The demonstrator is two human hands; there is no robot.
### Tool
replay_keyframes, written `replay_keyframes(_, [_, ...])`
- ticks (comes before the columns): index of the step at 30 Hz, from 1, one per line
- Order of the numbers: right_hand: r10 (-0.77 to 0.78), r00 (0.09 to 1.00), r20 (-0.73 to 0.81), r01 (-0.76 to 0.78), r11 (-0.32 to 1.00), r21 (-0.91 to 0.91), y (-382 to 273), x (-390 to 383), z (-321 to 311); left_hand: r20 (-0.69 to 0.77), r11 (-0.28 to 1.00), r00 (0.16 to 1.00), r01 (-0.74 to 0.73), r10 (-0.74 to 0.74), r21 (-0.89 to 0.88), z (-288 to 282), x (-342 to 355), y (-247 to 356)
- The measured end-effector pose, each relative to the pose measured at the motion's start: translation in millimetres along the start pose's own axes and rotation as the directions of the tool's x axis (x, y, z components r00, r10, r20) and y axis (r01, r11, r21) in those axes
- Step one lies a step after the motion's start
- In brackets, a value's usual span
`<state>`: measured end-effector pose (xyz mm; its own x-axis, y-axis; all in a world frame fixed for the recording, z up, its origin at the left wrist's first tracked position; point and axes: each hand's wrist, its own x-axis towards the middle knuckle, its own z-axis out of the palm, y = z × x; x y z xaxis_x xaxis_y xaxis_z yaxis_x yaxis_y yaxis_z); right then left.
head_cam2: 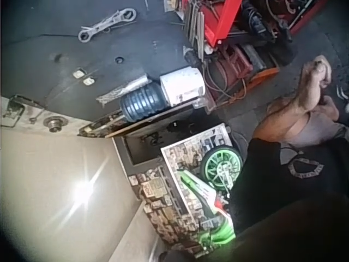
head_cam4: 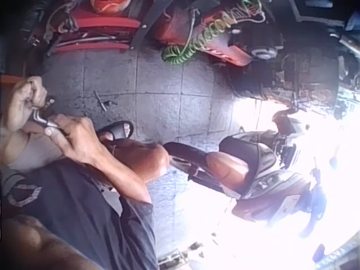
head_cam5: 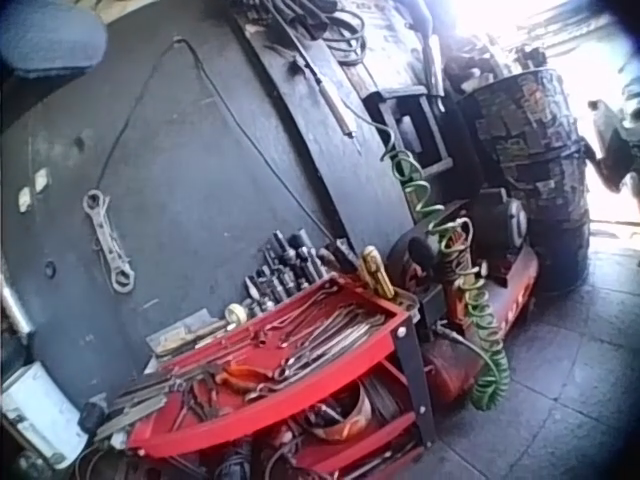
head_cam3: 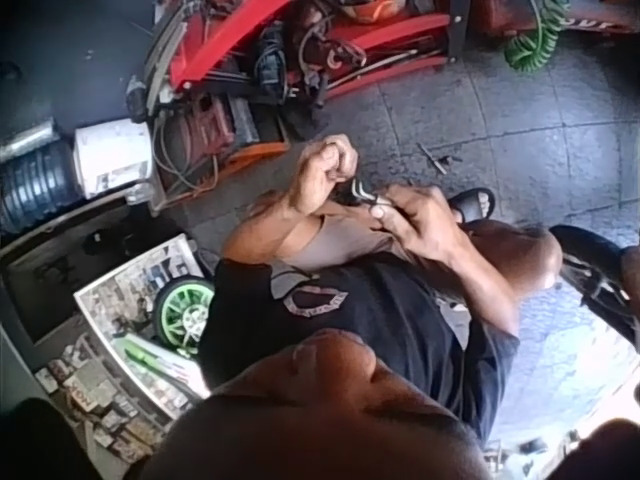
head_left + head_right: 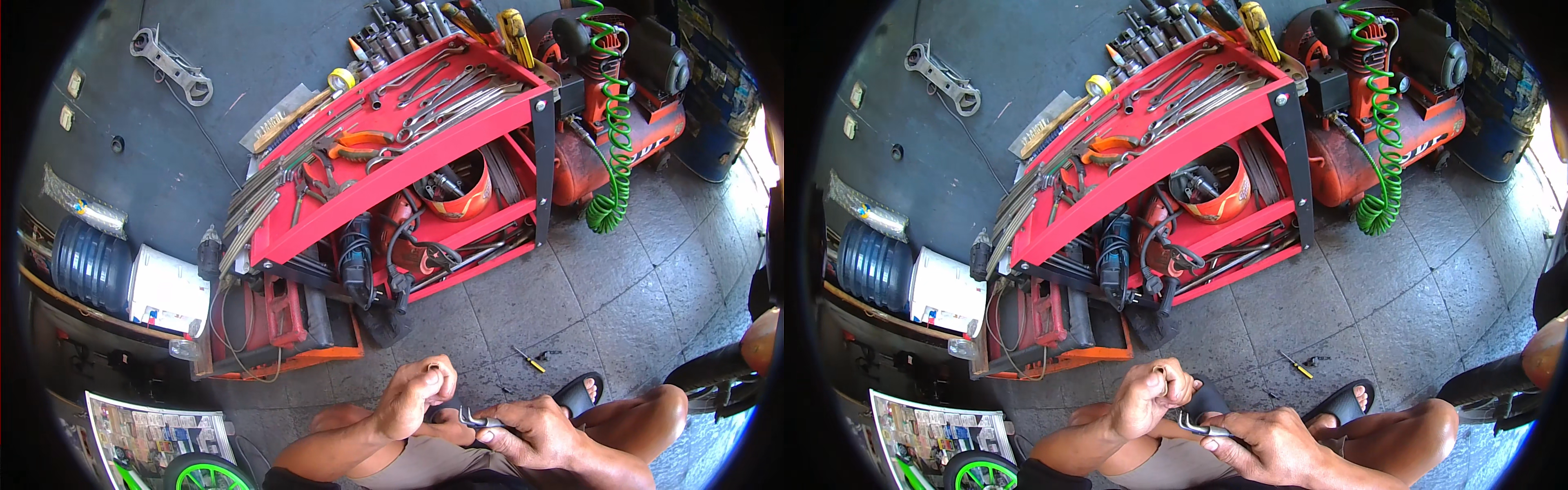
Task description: The recorder is cleaning small carburetor jets using a thin metal wire and a wire brush at a tool station in a motorcycle repair shop.
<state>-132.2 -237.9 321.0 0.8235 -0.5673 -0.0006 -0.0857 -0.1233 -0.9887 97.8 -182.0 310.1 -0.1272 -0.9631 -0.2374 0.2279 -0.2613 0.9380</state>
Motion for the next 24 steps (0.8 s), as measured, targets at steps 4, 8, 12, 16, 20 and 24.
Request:
replay_keyframes(4, [0.017, 1.000, 0.006, -0.017, 1.000, -0.014, 0.7, -0.6, 0.5, 0.017, 0.977, 1.000, -0.010, 0.014, -0.212, 7.8, 3.1, 0.8])
replay_keyframes(8, [0.031, 0.999, 0.031, -0.031, 0.999, 0.005, 1.2, -0.6, -1.6, 0.040, 0.986, 0.999, 0.023, -0.016, -0.166, 7.9, 3.1, 7.3])
replay_keyframes(12, [0.011, 1.000, 0.009, -0.011, 1.000, 0.023, 2.8, -1.1, -0.3, 0.053, 0.999, 0.997, 0.046, -0.046, 0.003, 15.4, 0.3, 15.6])
replay_keyframes(16, [0.019, 0.999, 0.042, -0.020, 1.000, 0.024, 0.7, -0.5, -2.6, 0.111, 0.997, 0.991, 0.074, -0.071, -0.029, 10.3, -2.9, 13.2])
replay_keyframes(20, [0.041, 0.997, 0.066, -0.045, 0.997, 0.061, 2.8, -1.0, -2.7, 0.100, 0.996, 0.992, 0.079, -0.076, -0.029, 12.4, -3.2, 15.8])
replay_keyframes(24, [0.046, 0.994, 0.098, -0.060, 0.986, 0.152, 10.4, -1.5, -0.8, 0.107, 0.998, 0.993, 0.058, -0.054, -0.035, 10.9, -3.8, 11.8])
